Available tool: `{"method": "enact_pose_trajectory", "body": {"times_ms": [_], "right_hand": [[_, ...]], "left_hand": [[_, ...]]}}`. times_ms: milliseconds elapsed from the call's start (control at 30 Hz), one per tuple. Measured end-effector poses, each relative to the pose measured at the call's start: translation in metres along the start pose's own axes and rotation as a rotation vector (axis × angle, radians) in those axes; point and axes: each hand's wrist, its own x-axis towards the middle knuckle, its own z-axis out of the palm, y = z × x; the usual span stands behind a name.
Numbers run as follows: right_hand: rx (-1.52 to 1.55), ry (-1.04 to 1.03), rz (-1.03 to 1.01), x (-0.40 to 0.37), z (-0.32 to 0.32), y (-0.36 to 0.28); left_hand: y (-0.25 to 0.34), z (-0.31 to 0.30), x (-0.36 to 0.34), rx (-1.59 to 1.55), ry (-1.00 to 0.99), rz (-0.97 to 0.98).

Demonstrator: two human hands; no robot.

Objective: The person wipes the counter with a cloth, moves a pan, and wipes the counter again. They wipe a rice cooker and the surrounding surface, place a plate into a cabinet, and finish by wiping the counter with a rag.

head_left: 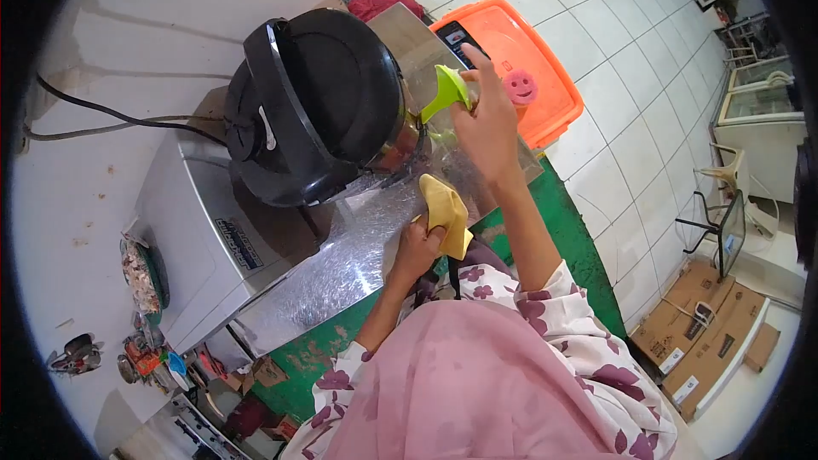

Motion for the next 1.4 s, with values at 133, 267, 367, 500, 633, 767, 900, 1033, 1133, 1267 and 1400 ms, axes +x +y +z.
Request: {"method": "enact_pose_trajectory", "body": {"times_ms": [133,267,367,500,633,767,900,1033,1133,1267,1400], "right_hand": [[0.136,-0.199,0.115,0.001,0.001,0.013],[0.349,-0.123,0.284,-0.007,0.008,0.015],[0.381,-0.132,0.382,-0.006,0.009,0.008],[0.087,-0.164,0.120,-0.007,0.015,0.026],[0.063,-0.087,0.098,-0.009,0.019,0.030],[0.156,-0.070,0.344,-0.009,0.012,0.012],[0.157,-0.081,0.426,-0.019,0.009,-0.002],[0.059,-0.237,0.449,-0.039,0.032,0.009],[-0.035,-0.213,0.231,-0.042,0.044,0.008],[0.087,-0.334,0.357,-0.027,0.032,0.011],[0.251,-0.518,0.405,-0.025,0.017,0.028]], "left_hand": [[-0.001,0.000,0.001,-0.019,0.028,0.011],[-0.011,-0.001,0.002,0.053,0.032,0.023],[-0.011,-0.002,0.000,0.019,0.035,0.016],[-0.018,-0.003,0.001,0.002,0.028,0.015],[-0.013,-0.006,0.001,0.087,0.031,0.128],[0.005,-0.009,0.001,-0.003,0.027,0.054],[0.009,-0.010,0.001,-0.032,0.024,0.021],[-0.006,-0.008,0.004,0.004,0.002,0.004],[0.000,-0.008,0.001,-0.040,0.007,-0.021],[0.000,-0.010,0.002,0.070,0.010,0.126],[-0.018,-0.005,0.001,0.125,0.001,0.245]]}}
